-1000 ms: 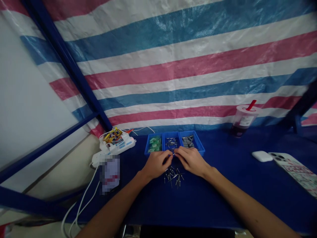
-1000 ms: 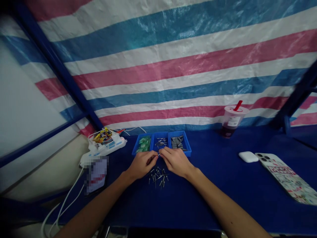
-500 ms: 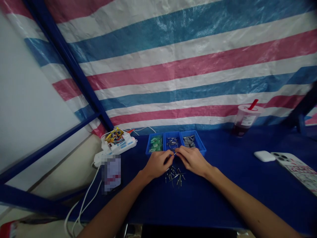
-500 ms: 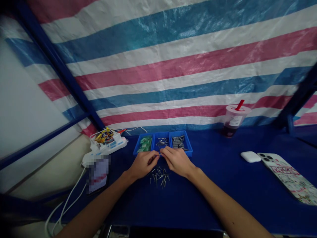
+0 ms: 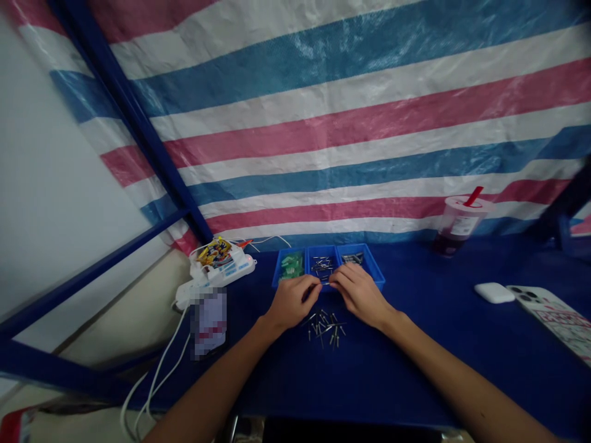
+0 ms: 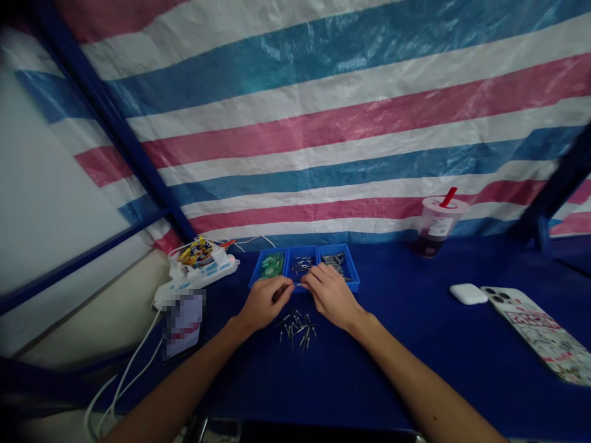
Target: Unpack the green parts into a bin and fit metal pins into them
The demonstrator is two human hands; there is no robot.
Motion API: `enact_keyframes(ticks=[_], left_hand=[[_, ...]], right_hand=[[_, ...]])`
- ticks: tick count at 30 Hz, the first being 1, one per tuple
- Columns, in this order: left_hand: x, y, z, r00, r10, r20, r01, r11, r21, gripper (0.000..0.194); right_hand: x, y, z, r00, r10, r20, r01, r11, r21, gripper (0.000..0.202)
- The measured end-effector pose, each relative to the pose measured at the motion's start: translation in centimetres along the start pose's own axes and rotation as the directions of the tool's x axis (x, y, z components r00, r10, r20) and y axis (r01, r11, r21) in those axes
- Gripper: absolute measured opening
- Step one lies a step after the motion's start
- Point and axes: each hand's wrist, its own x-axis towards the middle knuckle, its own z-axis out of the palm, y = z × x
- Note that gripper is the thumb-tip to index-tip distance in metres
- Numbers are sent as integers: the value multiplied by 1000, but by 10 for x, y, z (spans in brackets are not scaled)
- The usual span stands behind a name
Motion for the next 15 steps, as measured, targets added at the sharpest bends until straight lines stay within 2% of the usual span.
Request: enact_keyframes(ticks=[8,15], left_hand=[[0,0,-1,1000,4,-7,-4,1000,-11,18],[-1,0,2,999,38,27,-37,999,-39,19]], right_hand=[[0,0,0,997,26,-78,-25,1000,18,15],[-1,-2,0,999,39,-11,-38,998,57,14]])
